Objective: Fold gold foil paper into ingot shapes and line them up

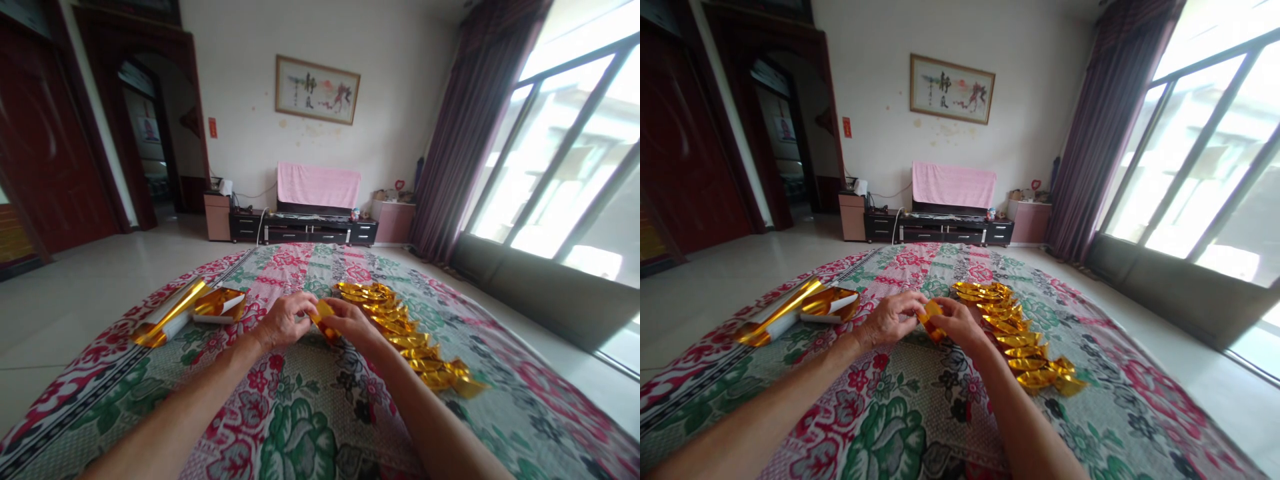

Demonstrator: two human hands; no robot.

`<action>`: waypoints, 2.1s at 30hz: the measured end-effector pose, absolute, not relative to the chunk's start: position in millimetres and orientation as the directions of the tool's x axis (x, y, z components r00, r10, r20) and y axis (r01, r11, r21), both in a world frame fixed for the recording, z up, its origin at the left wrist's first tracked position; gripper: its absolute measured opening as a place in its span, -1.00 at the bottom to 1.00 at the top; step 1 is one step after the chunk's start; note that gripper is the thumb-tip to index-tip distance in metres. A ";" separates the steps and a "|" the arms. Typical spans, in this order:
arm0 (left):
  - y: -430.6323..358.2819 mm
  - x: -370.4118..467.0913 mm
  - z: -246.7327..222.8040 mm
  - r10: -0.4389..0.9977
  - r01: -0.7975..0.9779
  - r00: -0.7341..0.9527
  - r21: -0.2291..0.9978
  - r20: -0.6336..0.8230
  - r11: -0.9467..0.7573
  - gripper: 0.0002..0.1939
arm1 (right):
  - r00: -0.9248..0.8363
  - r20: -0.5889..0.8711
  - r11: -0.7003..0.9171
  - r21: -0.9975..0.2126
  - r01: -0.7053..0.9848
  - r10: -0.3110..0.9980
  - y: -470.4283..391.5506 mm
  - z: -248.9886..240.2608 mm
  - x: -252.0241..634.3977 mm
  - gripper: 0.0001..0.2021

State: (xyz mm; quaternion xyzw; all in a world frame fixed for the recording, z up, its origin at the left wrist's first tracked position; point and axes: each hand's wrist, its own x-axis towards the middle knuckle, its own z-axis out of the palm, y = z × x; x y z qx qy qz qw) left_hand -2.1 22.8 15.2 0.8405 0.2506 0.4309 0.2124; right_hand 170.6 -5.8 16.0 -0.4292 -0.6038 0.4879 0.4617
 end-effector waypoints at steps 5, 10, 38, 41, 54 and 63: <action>26.1 0.0 5.3 0.913 0.121 0.306 0.940 0.271 -0.320 -0.66 | 0.028 0.266 0.268 -0.961 -0.072 0.963 1.9 4.4 157.7 -0.72; 23.6 4.0 0.1 0.877 -0.080 0.459 0.989 0.145 -0.121 -0.65 | 0.110 0.254 0.267 -0.955 -0.130 0.961 5.0 -3.8 148.9 -0.72; 20.3 11.3 -5.1 0.906 0.081 0.371 0.965 0.204 -0.251 -0.67 | 0.002 0.119 0.118 -0.980 -0.157 0.993 -0.4 4.8 153.9 -0.69; 20.3 11.6 -4.6 0.907 0.105 0.361 0.957 0.217 -0.271 -0.69 | 0.018 0.112 0.114 -0.980 -0.161 0.994 0.1 3.2 156.1 -0.69; 33.9 15.6 -11.6 0.915 0.324 0.315 0.878 0.251 -0.352 -0.73 | 0.053 0.219 0.216 -0.975 0.054 0.974 10.5 -11.4 164.5 -0.75; 45.2 38.4 -6.3 0.946 0.157 0.280 0.964 0.164 -0.213 -0.76 | 0.199 0.273 0.273 -0.962 0.032 0.941 17.2 -19.1 170.4 -0.70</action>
